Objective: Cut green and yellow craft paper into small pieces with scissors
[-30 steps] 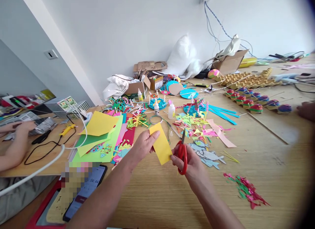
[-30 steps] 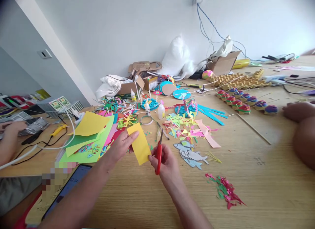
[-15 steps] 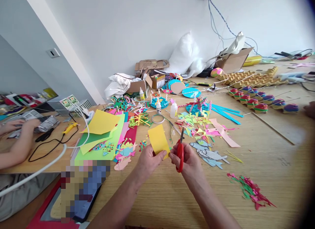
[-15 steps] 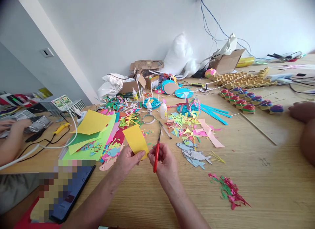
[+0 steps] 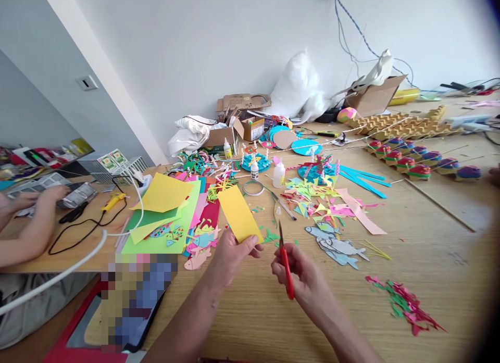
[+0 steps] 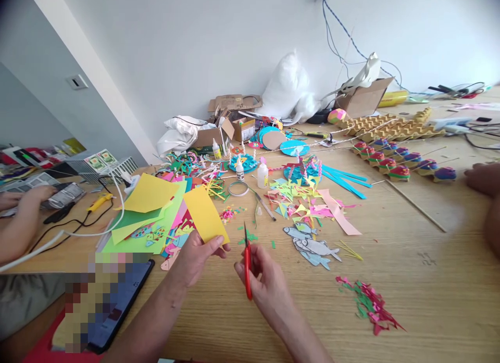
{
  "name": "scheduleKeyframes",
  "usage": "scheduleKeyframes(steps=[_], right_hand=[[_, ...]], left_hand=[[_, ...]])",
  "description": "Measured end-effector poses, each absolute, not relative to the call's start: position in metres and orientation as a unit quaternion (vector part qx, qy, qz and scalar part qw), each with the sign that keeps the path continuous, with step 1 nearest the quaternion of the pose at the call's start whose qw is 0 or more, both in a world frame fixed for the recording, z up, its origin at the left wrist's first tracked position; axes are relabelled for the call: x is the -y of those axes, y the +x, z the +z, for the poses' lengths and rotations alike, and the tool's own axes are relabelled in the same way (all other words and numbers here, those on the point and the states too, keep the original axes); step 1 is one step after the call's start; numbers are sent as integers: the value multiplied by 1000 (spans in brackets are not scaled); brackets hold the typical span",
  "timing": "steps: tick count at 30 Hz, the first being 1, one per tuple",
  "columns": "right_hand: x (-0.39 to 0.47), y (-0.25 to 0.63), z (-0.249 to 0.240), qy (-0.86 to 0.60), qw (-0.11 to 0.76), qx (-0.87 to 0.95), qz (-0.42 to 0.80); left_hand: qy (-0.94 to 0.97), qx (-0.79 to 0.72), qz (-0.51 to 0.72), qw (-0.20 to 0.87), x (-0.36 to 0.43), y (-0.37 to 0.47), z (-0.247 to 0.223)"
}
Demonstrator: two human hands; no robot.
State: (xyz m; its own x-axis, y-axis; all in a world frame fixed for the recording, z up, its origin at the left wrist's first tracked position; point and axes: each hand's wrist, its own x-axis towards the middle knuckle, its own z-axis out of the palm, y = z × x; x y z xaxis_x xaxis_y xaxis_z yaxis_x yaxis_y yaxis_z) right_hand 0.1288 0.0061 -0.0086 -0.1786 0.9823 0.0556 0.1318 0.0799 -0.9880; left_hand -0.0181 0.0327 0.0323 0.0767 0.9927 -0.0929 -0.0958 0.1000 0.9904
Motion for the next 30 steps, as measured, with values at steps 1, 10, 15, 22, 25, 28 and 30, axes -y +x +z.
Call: scheduleKeyframes(steps=[1, 10, 15, 22, 25, 28, 30], right_hand=[[-2, 130, -9, -468, 416, 614, 481], [11, 124, 2, -480, 329, 684, 439], [8, 122, 5, -482, 331, 677, 448], [8, 120, 3, -474, 339, 674, 454], [8, 120, 4, -472, 342, 667, 463], [7, 121, 5, -475, 347, 660, 467], [7, 121, 5, -475, 346, 659, 470]], left_hand=[[456, -476, 486, 574, -32, -19, 34], [430, -460, 494, 600, -30, -20, 36], [425, -454, 488, 613, -28, -21, 36], [424, -453, 483, 618, -26, -20, 35], [419, -453, 479, 624, -26, -19, 35], [422, -447, 475, 630, -26, -19, 34], [423, -444, 472, 633, -26, -18, 34]])
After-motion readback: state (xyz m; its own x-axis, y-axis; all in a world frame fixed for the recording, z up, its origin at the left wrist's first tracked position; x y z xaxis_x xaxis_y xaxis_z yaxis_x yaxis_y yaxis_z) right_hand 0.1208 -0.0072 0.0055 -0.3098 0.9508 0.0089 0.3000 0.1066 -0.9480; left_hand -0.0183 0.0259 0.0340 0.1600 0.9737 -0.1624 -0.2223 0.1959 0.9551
